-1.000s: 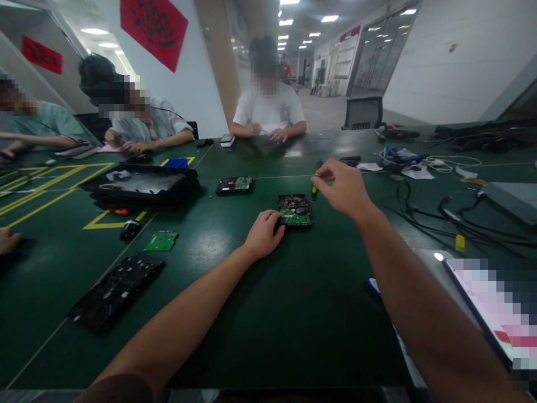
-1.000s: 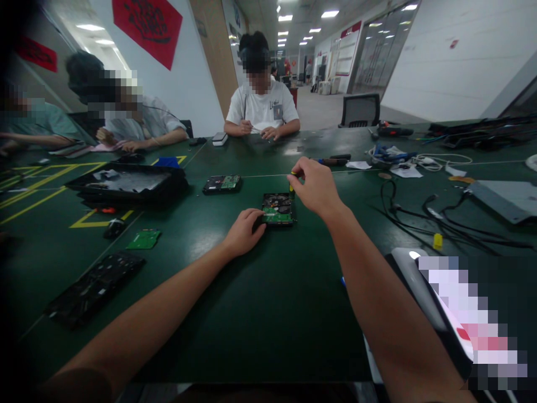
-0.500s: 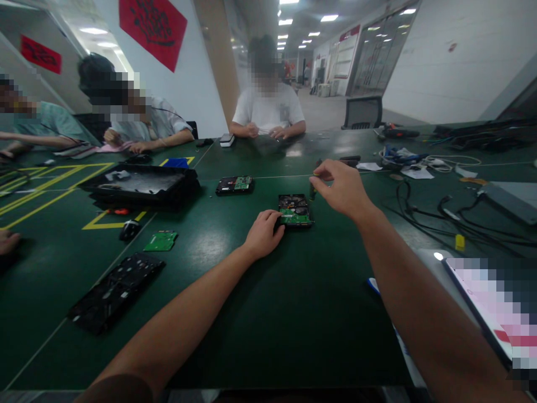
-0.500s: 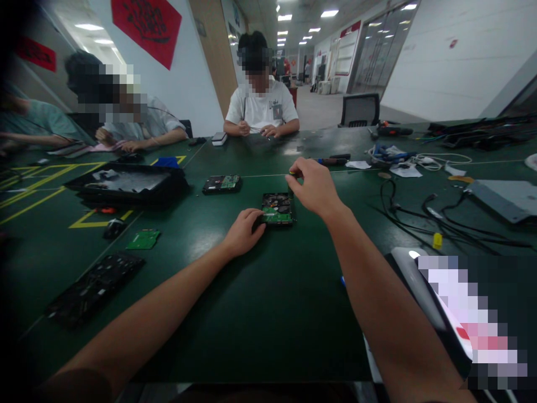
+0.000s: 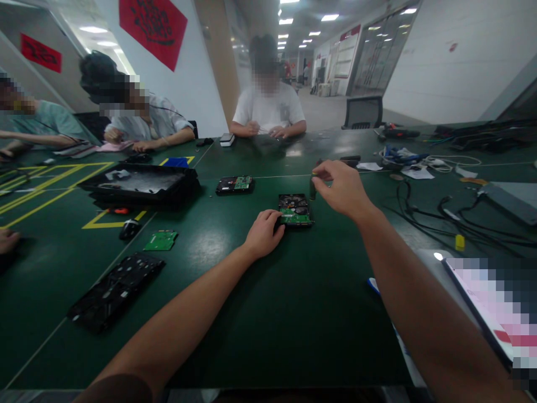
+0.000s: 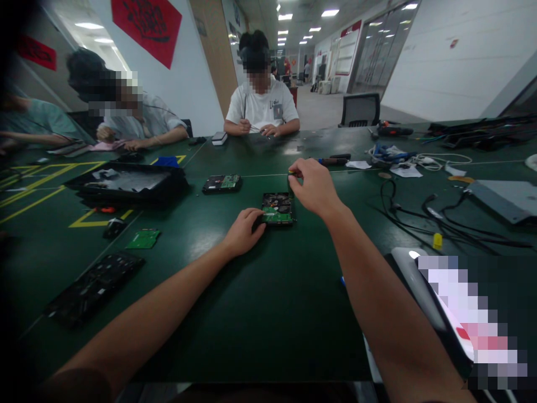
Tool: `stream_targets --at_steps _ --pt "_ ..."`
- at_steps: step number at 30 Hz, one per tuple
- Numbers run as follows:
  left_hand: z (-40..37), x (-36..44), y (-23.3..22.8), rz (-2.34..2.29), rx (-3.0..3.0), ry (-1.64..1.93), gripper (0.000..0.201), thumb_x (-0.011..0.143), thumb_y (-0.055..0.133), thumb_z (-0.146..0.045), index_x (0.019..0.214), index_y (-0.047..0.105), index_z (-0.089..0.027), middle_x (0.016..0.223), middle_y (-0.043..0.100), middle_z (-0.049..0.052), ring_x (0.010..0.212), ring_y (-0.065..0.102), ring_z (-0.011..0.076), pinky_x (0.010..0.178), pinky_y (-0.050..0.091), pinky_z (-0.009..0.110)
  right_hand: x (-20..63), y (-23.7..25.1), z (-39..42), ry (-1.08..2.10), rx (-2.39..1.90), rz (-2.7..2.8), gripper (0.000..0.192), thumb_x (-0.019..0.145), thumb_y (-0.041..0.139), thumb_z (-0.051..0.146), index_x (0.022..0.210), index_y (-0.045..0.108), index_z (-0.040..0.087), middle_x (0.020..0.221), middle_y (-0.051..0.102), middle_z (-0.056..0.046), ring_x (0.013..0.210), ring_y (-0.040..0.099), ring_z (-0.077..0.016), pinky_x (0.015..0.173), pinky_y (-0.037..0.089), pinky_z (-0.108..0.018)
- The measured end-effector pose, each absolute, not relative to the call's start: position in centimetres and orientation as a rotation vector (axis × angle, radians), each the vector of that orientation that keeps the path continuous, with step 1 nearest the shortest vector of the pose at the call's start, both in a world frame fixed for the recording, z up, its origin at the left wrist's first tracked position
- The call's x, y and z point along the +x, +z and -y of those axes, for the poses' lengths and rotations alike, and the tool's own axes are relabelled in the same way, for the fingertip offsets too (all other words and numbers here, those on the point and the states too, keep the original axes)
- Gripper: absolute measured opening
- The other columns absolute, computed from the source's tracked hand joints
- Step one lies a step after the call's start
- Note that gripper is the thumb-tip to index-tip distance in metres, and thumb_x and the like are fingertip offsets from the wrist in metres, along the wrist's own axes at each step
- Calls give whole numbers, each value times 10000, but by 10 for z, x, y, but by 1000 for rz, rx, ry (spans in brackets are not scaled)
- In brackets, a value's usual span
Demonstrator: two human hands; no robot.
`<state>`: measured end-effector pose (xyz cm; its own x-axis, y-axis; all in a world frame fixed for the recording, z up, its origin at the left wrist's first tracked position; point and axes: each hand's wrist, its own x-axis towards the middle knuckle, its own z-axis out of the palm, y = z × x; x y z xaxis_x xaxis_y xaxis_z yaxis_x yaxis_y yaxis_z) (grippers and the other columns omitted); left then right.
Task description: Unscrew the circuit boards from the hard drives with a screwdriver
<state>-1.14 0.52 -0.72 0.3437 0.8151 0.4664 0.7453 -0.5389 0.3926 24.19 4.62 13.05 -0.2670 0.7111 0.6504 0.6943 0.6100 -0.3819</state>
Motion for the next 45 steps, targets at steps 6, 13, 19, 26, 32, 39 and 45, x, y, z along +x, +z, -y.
stream_targets --at_steps 6,13,19,26,32,39,45 --pt "-6 -11 -9 -1457 2484 961 342 998 620 -288 1327 608 -192 1311 653 139 1295 583 311 1113 526 504 242 130 -48 52 -1161 1951 104 888 721 288 935 649 230 940 740 -88 865 693 -275 819 550 -460" --pt "-7 -12 -9 -1458 2478 957 355 991 629 -282 1333 607 -188 1321 650 145 1301 580 311 1121 520 507 241 131 -45 43 -1109 1990 56 892 669 227 942 647 236 973 730 -90 895 696 -270 858 555 -464" --pt "-7 -12 -10 -1463 2474 954 356 993 626 -282 1336 606 -189 1325 647 143 1298 582 310 1120 520 508 242 131 -46 78 -1135 1955 106 889 707 284 913 613 240 935 735 -80 864 693 -265 827 557 -458" --pt "-4 -11 -6 -1455 2483 957 349 1002 613 -282 1331 610 -165 1322 648 150 1300 577 310 1134 511 498 241 132 -43 82 -1114 1990 73 888 672 238 954 640 239 998 758 -89 897 714 -273 846 569 -457" --pt "-6 -12 -9 -1457 2481 959 352 996 620 -279 1333 605 -183 1320 649 145 1293 582 309 1117 523 507 241 131 -46 86 -1098 2002 74 907 684 294 945 649 240 987 749 -84 900 710 -277 836 570 -465" --pt "-7 -12 -11 -1447 2487 972 351 991 624 -274 1330 604 -187 1323 650 141 1290 583 307 1118 522 502 242 131 -45 75 -1104 2013 73 904 653 247 975 650 232 1050 732 -108 917 697 -275 864 575 -479" --pt "-6 -12 -9 -1454 2478 972 345 991 624 -277 1327 606 -197 1319 648 136 1292 586 303 1111 529 496 241 133 -43 88 -1111 1999 58 912 643 268 962 645 238 1022 741 -95 908 692 -269 861 569 -462"
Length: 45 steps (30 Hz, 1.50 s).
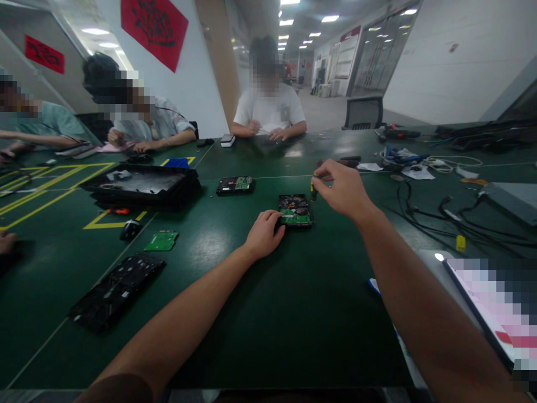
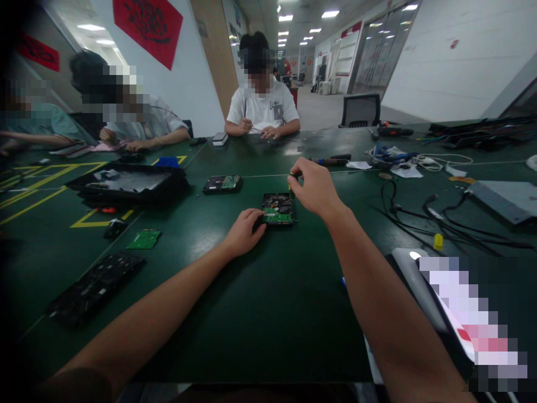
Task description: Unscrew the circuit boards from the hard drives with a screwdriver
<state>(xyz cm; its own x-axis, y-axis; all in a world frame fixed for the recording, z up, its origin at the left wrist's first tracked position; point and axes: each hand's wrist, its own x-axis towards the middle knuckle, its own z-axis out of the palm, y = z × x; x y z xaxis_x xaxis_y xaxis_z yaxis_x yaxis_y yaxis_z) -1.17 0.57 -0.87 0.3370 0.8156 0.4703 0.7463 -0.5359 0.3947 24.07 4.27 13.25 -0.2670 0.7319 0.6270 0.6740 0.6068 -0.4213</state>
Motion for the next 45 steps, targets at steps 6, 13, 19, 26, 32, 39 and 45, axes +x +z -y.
stream_targets --at_steps 6,13,19,26,32,39,45 --pt "-5 -11 -7 -1462 2477 954 351 994 623 -283 1332 607 -190 1317 650 137 1295 580 308 1114 528 501 242 131 -46 39 -1118 2019 77 889 666 276 957 640 248 1008 725 -91 941 681 -283 877 552 -475" --pt "-6 -12 -8 -1463 2475 956 349 992 625 -282 1333 608 -208 1318 648 130 1298 584 301 1114 526 504 242 131 -46 114 -1148 1993 100 928 665 328 968 642 239 997 740 -96 923 694 -285 858 556 -478" --pt "-6 -12 -8 -1454 2486 954 348 992 625 -283 1329 606 -198 1315 648 133 1301 580 303 1122 520 499 241 132 -45 100 -1137 2005 74 918 651 287 974 643 241 1033 733 -97 951 689 -279 874 548 -470" --pt "-5 -11 -6 -1454 2483 960 355 992 624 -276 1336 608 -191 1318 649 140 1304 580 308 1124 521 507 242 132 -44 124 -1141 1986 98 935 666 335 938 632 244 984 751 -88 906 702 -276 848 549 -468" --pt "-4 -11 -5 -1465 2470 957 352 992 626 -280 1333 611 -196 1323 646 140 1309 581 311 1122 525 510 241 133 -44 100 -1110 2010 36 928 641 285 939 648 251 1002 762 -83 920 713 -277 866 560 -470" --pt "-4 -11 -6 -1457 2474 969 351 989 628 -275 1333 609 -207 1322 646 133 1311 580 306 1119 526 507 241 134 -44 116 -1126 2005 101 940 664 350 925 671 250 971 763 -80 899 713 -277 858 565 -470" --pt "-4 -11 -5 -1449 2480 961 344 993 621 -275 1327 611 -195 1318 649 140 1298 586 306 1122 522 506 242 134 -44 76 -1100 2002 66 891 688 282 942 672 243 1018 756 -86 946 706 -286 887 562 -473"
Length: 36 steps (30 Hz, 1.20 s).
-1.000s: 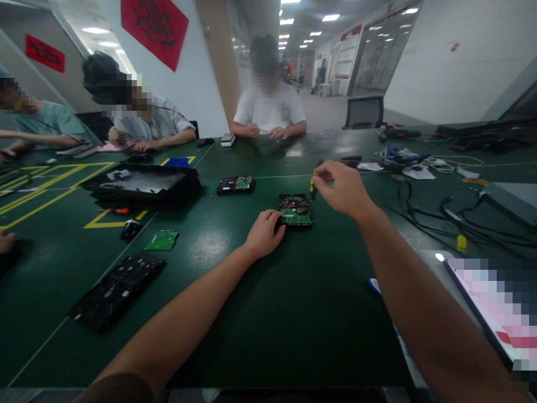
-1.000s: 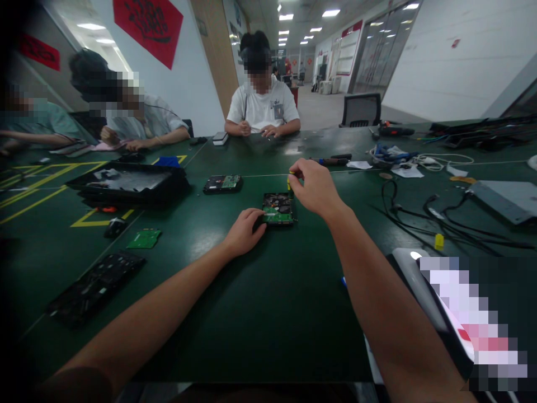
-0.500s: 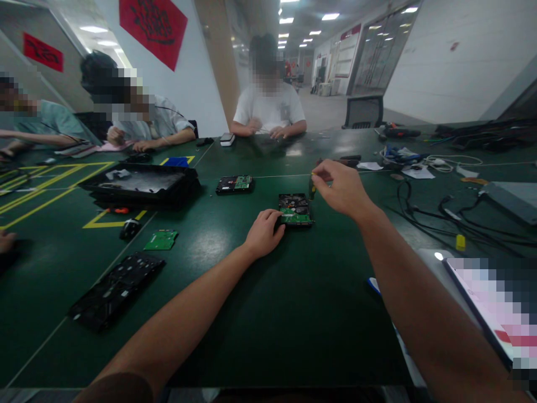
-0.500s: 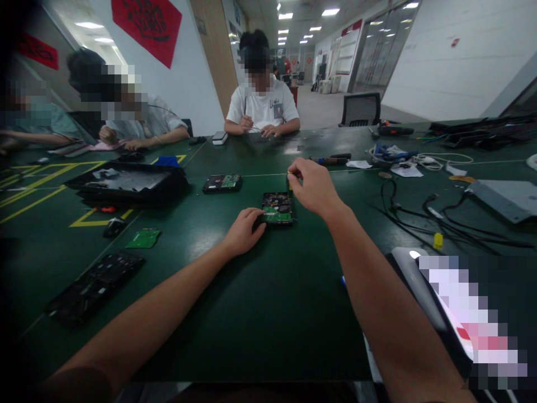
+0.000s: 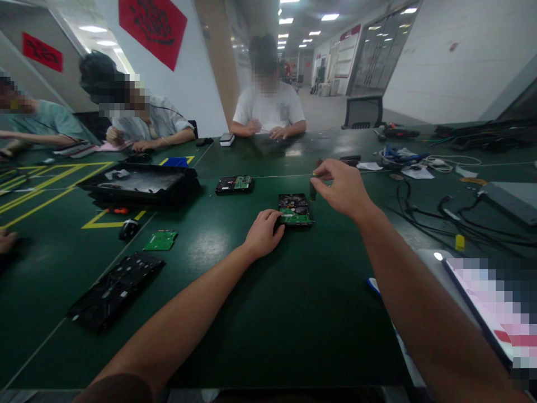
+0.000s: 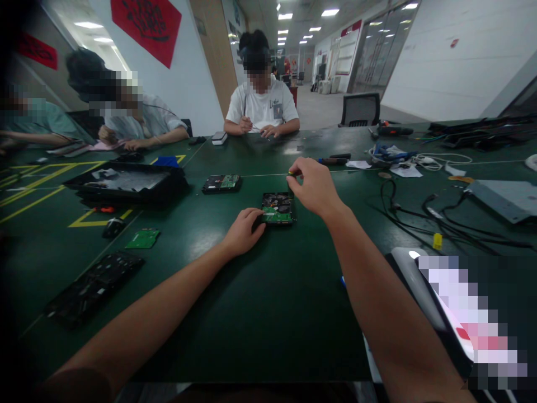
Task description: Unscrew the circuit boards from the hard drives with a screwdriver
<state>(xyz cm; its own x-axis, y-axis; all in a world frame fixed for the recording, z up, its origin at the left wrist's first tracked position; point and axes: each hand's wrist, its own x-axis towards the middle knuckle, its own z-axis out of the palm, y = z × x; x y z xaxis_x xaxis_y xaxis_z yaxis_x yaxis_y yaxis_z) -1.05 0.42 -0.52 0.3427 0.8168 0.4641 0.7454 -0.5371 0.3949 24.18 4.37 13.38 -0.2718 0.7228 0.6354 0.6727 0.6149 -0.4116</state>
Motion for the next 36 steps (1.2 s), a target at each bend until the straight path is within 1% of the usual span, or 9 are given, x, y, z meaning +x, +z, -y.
stream_targets --at_steps 4,10,16,20,23,26,28,31,36 --pt "-5 -10 -7 -1458 2472 963 349 981 636 -265 1324 612 -207 1313 652 133 1296 589 303 1119 524 506 241 133 -44 114 -1129 1978 89 894 704 313 935 662 246 976 751 -76 903 700 -278 857 565 -467" --pt "-5 -10 -7 -1459 2478 956 346 988 628 -274 1325 613 -201 1313 652 138 1296 588 308 1112 529 506 242 131 -47 80 -1109 2021 77 909 665 285 981 677 261 1045 735 -87 964 686 -288 895 558 -495" --pt "-4 -10 -5 -1458 2470 958 344 989 627 -273 1323 614 -194 1320 650 145 1293 588 313 1113 527 511 242 133 -44 108 -1141 1975 109 891 714 305 940 634 249 963 736 -81 896 687 -277 835 559 -468" --pt "-4 -11 -5 -1457 2470 957 349 988 629 -271 1329 610 -199 1320 649 141 1299 583 311 1115 525 514 241 132 -45 97 -1108 2020 66 921 682 315 955 674 260 1004 742 -78 937 690 -285 876 557 -489" --pt "-4 -11 -5 -1458 2470 951 350 990 629 -273 1333 608 -210 1322 647 135 1296 587 309 1111 529 512 242 132 -46 78 -1092 2023 101 887 706 275 981 676 255 1029 737 -83 956 689 -287 884 559 -492" --pt "-4 -11 -5 -1453 2476 947 352 995 625 -281 1336 608 -197 1322 647 142 1296 586 313 1111 529 510 242 132 -46 98 -1123 1979 125 866 738 277 938 641 245 978 733 -79 919 691 -277 851 565 -470" --pt "-4 -11 -6 -1456 2476 954 349 999 619 -282 1335 607 -188 1320 648 145 1296 585 314 1114 526 512 242 132 -45 120 -1132 1967 129 877 736 298 922 627 247 955 734 -74 907 693 -273 839 567 -460" --pt "-4 -11 -6 -1460 2478 954 346 995 625 -276 1330 607 -190 1319 650 140 1297 585 312 1118 523 510 241 131 -45 126 -1117 1989 112 902 713 323 936 637 248 975 740 -74 925 696 -276 852 564 -461" --pt "-4 -10 -6 -1460 2479 947 345 995 622 -270 1328 610 -182 1320 653 147 1298 584 310 1121 520 501 241 131 -45 91 -1119 1972 135 855 735 273 940 634 244 976 737 -76 898 694 -272 847 564 -461"
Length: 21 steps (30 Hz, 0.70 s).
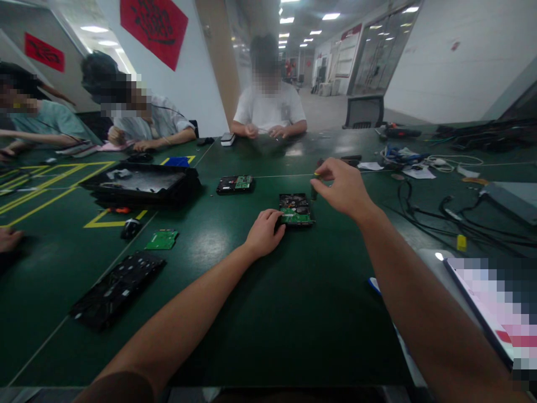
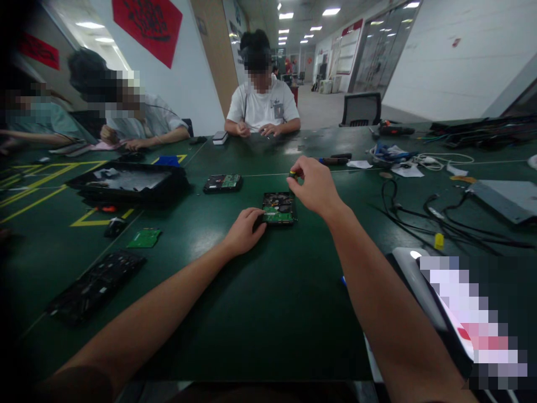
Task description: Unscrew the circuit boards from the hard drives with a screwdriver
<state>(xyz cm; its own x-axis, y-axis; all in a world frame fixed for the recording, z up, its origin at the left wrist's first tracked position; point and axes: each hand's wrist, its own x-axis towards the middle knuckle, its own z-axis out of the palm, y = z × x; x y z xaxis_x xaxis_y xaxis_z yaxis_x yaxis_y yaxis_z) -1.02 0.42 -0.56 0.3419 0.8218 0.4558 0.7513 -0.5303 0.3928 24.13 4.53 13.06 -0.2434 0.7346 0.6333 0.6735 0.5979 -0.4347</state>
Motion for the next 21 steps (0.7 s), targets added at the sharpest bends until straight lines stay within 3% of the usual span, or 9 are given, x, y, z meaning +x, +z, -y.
stream_targets --at_steps 21 --pt "-5 -11 -6 -1452 2480 961 355 996 621 -274 1339 610 -186 1321 651 145 1293 585 308 1124 518 508 241 131 -46 80 -1082 2010 64 903 680 269 960 664 245 1007 745 -85 922 696 -275 867 562 -474"
